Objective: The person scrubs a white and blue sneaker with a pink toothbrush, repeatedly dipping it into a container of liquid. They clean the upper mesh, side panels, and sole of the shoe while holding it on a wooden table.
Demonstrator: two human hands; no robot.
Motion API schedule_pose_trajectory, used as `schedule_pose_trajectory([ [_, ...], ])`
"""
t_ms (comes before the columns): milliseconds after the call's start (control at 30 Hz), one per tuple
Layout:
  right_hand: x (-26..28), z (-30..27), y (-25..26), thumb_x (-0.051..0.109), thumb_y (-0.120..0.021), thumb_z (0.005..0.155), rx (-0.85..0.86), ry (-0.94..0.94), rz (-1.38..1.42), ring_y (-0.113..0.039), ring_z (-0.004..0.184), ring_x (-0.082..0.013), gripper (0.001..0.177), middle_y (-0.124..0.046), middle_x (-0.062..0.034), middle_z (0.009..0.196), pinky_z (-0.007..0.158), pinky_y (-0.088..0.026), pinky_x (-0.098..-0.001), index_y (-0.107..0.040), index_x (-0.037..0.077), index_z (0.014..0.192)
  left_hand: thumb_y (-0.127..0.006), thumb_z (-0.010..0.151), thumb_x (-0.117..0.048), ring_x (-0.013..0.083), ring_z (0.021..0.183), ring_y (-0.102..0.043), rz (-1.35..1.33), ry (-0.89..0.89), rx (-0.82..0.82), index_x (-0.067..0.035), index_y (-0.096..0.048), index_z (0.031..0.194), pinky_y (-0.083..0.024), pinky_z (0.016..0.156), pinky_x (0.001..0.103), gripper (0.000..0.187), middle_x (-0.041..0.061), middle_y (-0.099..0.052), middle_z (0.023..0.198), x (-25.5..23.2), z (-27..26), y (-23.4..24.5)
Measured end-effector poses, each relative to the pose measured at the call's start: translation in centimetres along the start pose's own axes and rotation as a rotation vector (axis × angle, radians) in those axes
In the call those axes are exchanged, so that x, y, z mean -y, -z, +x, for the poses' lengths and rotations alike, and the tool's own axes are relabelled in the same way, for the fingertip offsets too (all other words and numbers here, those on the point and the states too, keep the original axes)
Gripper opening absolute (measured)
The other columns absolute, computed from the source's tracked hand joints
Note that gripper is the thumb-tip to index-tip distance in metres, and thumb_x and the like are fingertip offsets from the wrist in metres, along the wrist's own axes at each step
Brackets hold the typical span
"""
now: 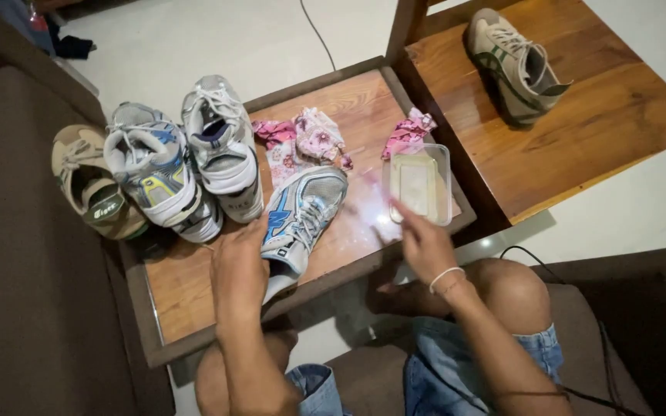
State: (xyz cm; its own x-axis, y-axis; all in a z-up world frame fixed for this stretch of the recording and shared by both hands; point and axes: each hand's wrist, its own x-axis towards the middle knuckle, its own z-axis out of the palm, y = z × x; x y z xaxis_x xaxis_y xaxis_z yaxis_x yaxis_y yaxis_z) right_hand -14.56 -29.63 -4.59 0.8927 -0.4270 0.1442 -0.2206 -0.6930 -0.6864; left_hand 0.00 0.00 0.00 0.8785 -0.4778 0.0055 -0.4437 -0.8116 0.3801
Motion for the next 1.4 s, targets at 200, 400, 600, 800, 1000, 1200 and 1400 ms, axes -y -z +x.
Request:
schedule_pose_trajectory([
  [200,5.3,-0.1,-2.4,0.003,-0.057,0.093,0.213,0.123,-0.054,-0.072,0.097,-0.0364,0.047,-0.077,-0.0151,0.093,0.089,-0.058,-0.0516,-0.063,0.014,0.138,-0.064,0.073,0.013,0.0300,0.120,-0.064,-0.003,-0.073,-0.069,-0.015,-0.062,0.142,-0.050,0.102,0.045,0.074,0.009,-0.071,0.130,0.0,-0.2,0.0],
  [400,6.4,-0.7,-3.9,0.005,-0.059,0.093,0.263,0.116,0.029,-0.070,0.108,-0.0361,0.049,-0.076,-0.0170,0.111,0.097,-0.056,-0.0494,-0.061,0.016,0.141,-0.058,0.079,0.011,0.0244,0.117,-0.066,0.044,-0.096,-0.100,-0.016,-0.066,0.136,-0.053,0.098,0.039,0.064,0.006,-0.074,0.125,-0.5,-0.1,0.3],
  [600,3.5,1.8,-3.4,0.002,-0.049,0.096,0.127,0.016,0.054,-0.060,0.127,-0.0284,0.055,-0.066,-0.0093,0.137,0.112,-0.047,-0.0443,-0.054,0.016,0.149,-0.056,0.081,0.010,0.0236,0.115,-0.067,0.043,-0.120,-0.140,-0.015,-0.067,0.136,-0.053,0.097,0.040,0.061,0.006,-0.074,0.124,-1.3,-0.7,0.9],
  [800,9.9,0.1,-0.9,0.007,-0.059,0.090,0.379,0.149,0.070,-0.068,0.108,-0.0433,0.040,-0.077,-0.0186,0.111,0.097,-0.054,-0.0554,-0.071,0.011,0.128,-0.064,0.074,0.010,0.0249,0.123,-0.063,0.012,-0.078,-0.070,-0.011,-0.058,0.144,-0.051,0.101,0.043,0.073,0.005,-0.068,0.137,-1.2,-0.8,0.5],
  [1000,5.2,1.8,-2.8,0.015,-0.060,0.093,0.338,0.089,0.015,-0.074,0.097,-0.0280,0.033,-0.080,-0.0055,0.094,0.090,-0.058,-0.0428,-0.076,0.028,0.119,-0.064,0.075,0.010,0.0229,0.134,-0.056,-0.015,-0.027,0.025,-0.012,-0.055,0.146,-0.047,0.107,0.042,0.075,0.004,-0.062,0.144,-1.0,-0.7,0.5],
  [1200,2.9,2.7,-3.4,0.008,-0.064,0.091,0.184,0.157,-0.001,-0.071,0.105,-0.0270,0.050,-0.076,-0.0027,0.117,0.092,-0.056,-0.0435,-0.068,0.031,0.135,-0.065,0.073,0.010,0.0253,0.137,-0.053,-0.034,-0.026,0.046,-0.011,-0.054,0.148,-0.047,0.106,0.045,0.078,0.006,-0.061,0.146,-1.5,-1.1,0.7],
  [1400,8.2,1.3,0.1,0.002,-0.059,0.088,0.420,0.143,0.208,-0.071,0.104,-0.0436,0.044,-0.079,-0.0166,0.105,0.089,-0.057,-0.0566,-0.074,0.018,0.127,-0.068,0.073,0.006,0.0250,0.138,-0.053,-0.037,-0.010,0.067,-0.011,-0.054,0.147,-0.046,0.108,0.043,0.077,0.006,-0.060,0.146,-1.3,-1.0,0.7],
])
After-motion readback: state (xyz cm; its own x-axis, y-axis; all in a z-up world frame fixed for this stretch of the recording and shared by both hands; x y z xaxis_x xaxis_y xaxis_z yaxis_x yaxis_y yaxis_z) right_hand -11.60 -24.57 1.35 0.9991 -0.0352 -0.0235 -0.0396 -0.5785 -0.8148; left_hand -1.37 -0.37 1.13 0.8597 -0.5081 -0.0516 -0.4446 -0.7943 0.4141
